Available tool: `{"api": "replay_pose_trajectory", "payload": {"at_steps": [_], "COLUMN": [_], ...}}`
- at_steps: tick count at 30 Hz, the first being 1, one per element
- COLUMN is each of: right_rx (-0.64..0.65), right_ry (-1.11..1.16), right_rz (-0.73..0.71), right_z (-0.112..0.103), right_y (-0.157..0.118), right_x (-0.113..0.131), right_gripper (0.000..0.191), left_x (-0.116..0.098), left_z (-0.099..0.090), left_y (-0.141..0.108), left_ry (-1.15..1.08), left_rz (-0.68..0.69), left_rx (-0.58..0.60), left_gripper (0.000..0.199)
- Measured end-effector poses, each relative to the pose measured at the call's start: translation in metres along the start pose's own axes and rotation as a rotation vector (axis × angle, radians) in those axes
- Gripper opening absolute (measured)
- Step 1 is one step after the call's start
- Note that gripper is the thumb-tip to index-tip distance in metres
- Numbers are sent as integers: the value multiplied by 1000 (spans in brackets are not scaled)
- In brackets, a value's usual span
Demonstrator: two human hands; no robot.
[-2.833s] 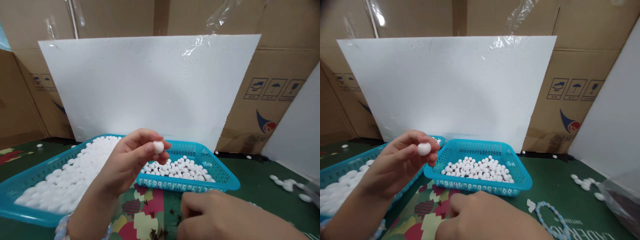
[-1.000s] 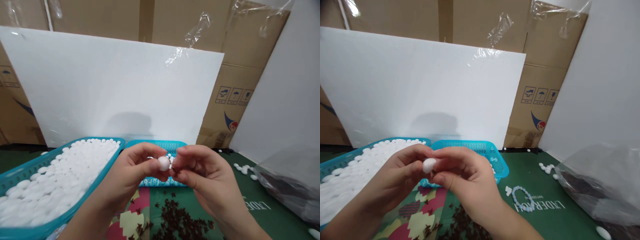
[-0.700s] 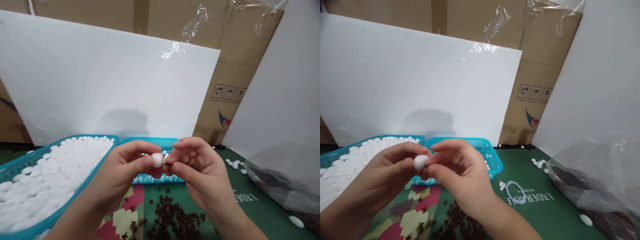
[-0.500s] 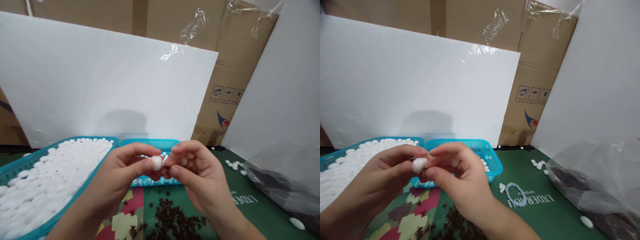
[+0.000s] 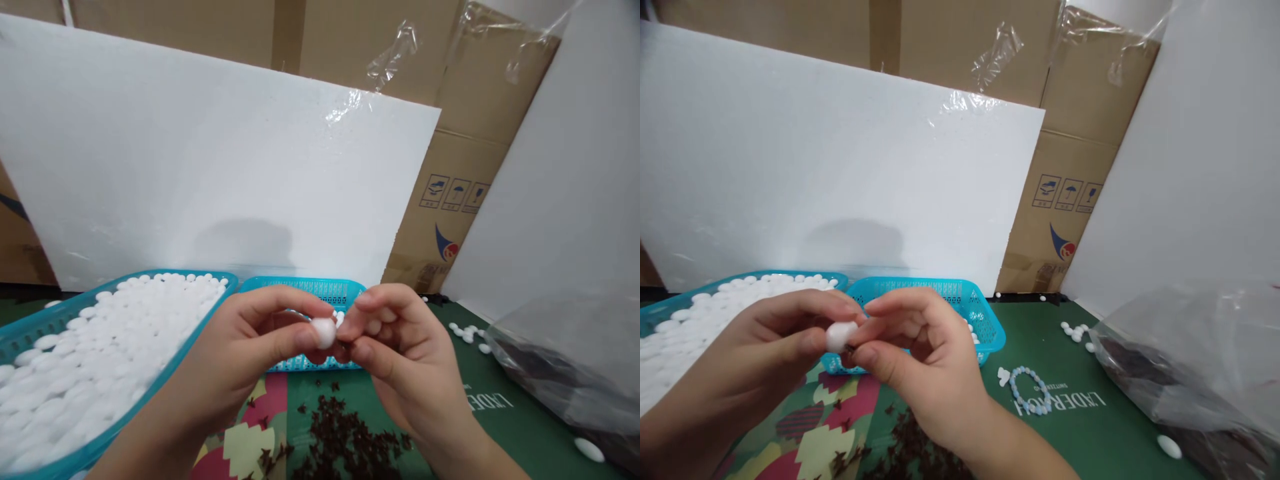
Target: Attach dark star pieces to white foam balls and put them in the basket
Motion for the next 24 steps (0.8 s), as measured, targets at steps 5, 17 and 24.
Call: {"api": "replay_pose_trajectory", "payload": {"at_steps": [5, 17, 24], "right_rx": [18, 49, 38], "right_ry": [-21, -33, -95], "right_rz": [-13, -104, -101], "right_z": [2, 3, -1], "right_y": [-2, 2, 6], "right_x": [2, 9, 8], "right_gripper": [25, 30, 32], "left_x": [-3, -15, -29], "left_z": [1, 6, 5], "left_y": [-1, -7, -9], "left_ry": [41, 143, 374], "left_rz": [8, 78, 204], "left_rx": [-15, -33, -137], "left_gripper": [10, 19, 12]}}
Point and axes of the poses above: each hand's wrist, its own y-axis towards the middle knuckle, its own z-axis out of the palm, x = y × z, the point moved 10 cm from there along y, towards the middle knuckle, and after that the axes turned 14 degrees about -z, right-handed, at the moved point
